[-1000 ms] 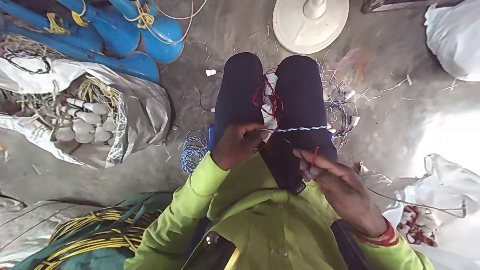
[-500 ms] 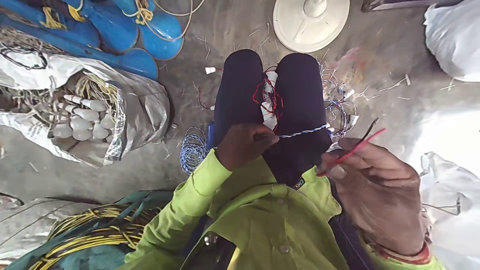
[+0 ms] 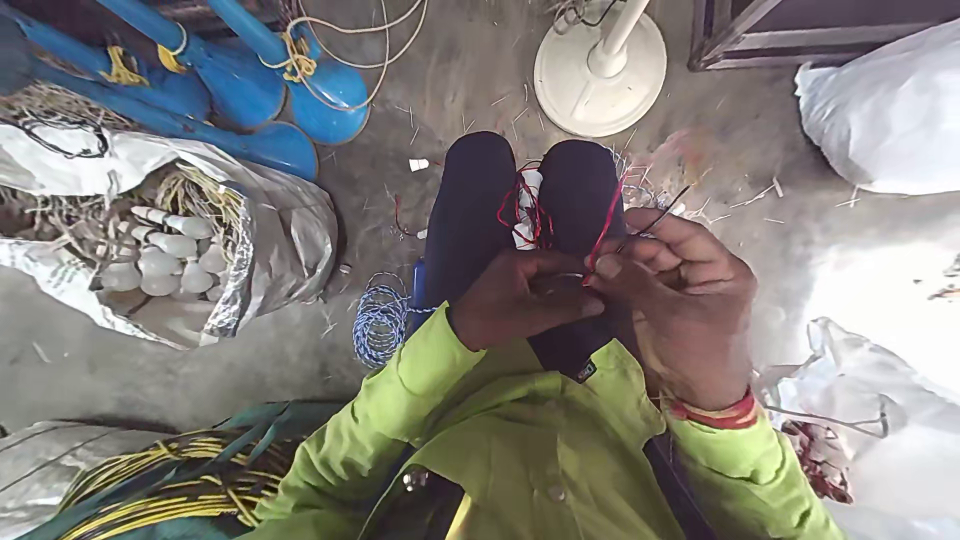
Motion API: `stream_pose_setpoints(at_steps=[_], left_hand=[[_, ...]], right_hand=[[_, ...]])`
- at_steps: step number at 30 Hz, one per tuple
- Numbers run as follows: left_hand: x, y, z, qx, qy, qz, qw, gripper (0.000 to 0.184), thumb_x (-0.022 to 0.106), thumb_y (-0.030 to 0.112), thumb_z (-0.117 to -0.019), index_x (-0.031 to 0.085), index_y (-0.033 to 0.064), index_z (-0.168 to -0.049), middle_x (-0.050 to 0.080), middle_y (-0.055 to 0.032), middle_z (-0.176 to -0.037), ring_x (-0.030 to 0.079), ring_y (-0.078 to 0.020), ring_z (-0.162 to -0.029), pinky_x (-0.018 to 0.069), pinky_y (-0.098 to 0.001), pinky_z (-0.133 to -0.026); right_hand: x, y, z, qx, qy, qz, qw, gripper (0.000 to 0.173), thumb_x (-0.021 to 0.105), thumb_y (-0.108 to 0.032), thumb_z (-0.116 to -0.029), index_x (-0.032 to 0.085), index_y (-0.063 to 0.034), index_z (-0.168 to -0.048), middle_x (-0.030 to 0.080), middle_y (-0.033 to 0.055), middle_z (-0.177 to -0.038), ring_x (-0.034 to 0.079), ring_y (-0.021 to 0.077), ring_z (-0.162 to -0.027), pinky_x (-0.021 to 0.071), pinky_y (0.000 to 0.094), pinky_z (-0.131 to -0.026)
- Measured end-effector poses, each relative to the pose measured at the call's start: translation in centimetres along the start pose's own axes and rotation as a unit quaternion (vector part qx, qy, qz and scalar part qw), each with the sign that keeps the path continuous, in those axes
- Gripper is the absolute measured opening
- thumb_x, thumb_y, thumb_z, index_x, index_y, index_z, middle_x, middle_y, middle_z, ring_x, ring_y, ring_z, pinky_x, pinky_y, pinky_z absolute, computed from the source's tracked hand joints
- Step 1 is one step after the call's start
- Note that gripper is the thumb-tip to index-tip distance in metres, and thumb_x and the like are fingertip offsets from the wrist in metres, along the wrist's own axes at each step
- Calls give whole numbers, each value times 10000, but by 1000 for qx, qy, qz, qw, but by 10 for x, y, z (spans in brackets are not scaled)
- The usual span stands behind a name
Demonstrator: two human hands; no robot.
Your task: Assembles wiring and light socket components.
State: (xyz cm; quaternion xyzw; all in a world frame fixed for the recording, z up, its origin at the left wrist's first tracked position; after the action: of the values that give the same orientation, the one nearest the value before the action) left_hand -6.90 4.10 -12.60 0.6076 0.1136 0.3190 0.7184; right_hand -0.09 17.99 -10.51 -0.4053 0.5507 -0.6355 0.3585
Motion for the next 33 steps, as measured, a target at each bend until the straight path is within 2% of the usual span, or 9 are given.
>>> stream_pose_setpoints(at_steps=[6,13,19,21,23,25,27,30,33], left_hand=[[0,11,-6,95,54,-80,991,87,737,15,-908,747,-21,-986,719,-54,-806,642,-56,-623,574,-225,-566],[-5,21,-14,98,46,-119,987,92,736,91,-936,753,1,-934,711,-37,-754,642,-61,-605,569,-236,-547],[-18,21,-16,74,54,-51,994,164,647,83,-991,733,22,-865,668,15,-695,615,-32,-612,551,-206,-591],[-18,18,-14,55,55,-57,995,186,623,110,-1011,743,22,-900,674,14,-705,599,-24,-593,530,-195,-560],[-17,18,-13,44,59,-69,995,202,615,128,-1021,738,23,-900,645,16,-675,534,-12,-527,464,-163,-480],[-14,16,-13,32,60,-76,995,203,608,119,-1021,734,25,-892,635,18,-672,508,-9,-511,432,-157,-458],[-9,9,-9,11,55,-76,996,190,616,123,-1019,726,41,-889,643,21,-694,547,-19,-546,478,-168,-494],[-2,0,-5,-12,39,-58,997,167,626,103,-1000,741,44,-894,678,23,-732,586,-19,-596,511,-181,-550],[4,-9,-1,-61,20,-15,998,182,628,89,-989,753,69,-859,690,62,-727,590,25,-609,507,-150,-566]], right_hand=[[4,-22,-16,-34,-57,125,990,463,766,-10,-869,625,-23,-1309,752,29,-1066,736,128,-916,643,263,-757],[10,-36,-44,12,-142,188,972,614,714,-33,-901,503,-132,-1469,742,11,-910,674,81,-620,562,192,-508],[-25,-23,-25,-146,12,91,985,127,636,-108,-1002,635,-83,-1126,689,-80,-897,672,38,-741,597,210,-665],[-25,-3,-2,-160,-1,104,982,99,624,-169,-1015,663,-108,-1082,696,-97,-898,669,7,-760,600,200,-683],[-17,20,17,-170,-10,212,962,201,573,-171,-1029,718,-34,-1060,714,-1,-928,663,30,-821,573,206,-734],[-7,39,24,-159,-22,329,931,277,529,-88,-1002,729,16,-1162,742,136,-1149,700,197,-1103,554,331,-980],[-1,51,21,-129,-39,363,922,375,481,-73,-1037,601,62,-1366,618,206,-1403,581,291,-1338,446,387,-1146],[4,49,4,-172,-51,319,931,435,490,-84,-1054,505,36,-1472,545,188,-1494,513,255,-1407,406,366,-1175],[14,53,-1,-247,-138,210,936,420,596,-110,-985,598,-82,-1404,536,205,-1480,511,295,-1388,440,425,-1140]])
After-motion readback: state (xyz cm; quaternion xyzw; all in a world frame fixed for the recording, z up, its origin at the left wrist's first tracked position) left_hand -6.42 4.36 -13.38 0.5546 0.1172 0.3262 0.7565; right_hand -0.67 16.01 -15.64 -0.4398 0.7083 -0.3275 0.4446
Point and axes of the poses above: each hand's wrist, its own z-axis away from the middle knuckle, its own x-axis out of the palm, y = z × x, the point moved 7 cm from there along -z, towards the middle knuckle
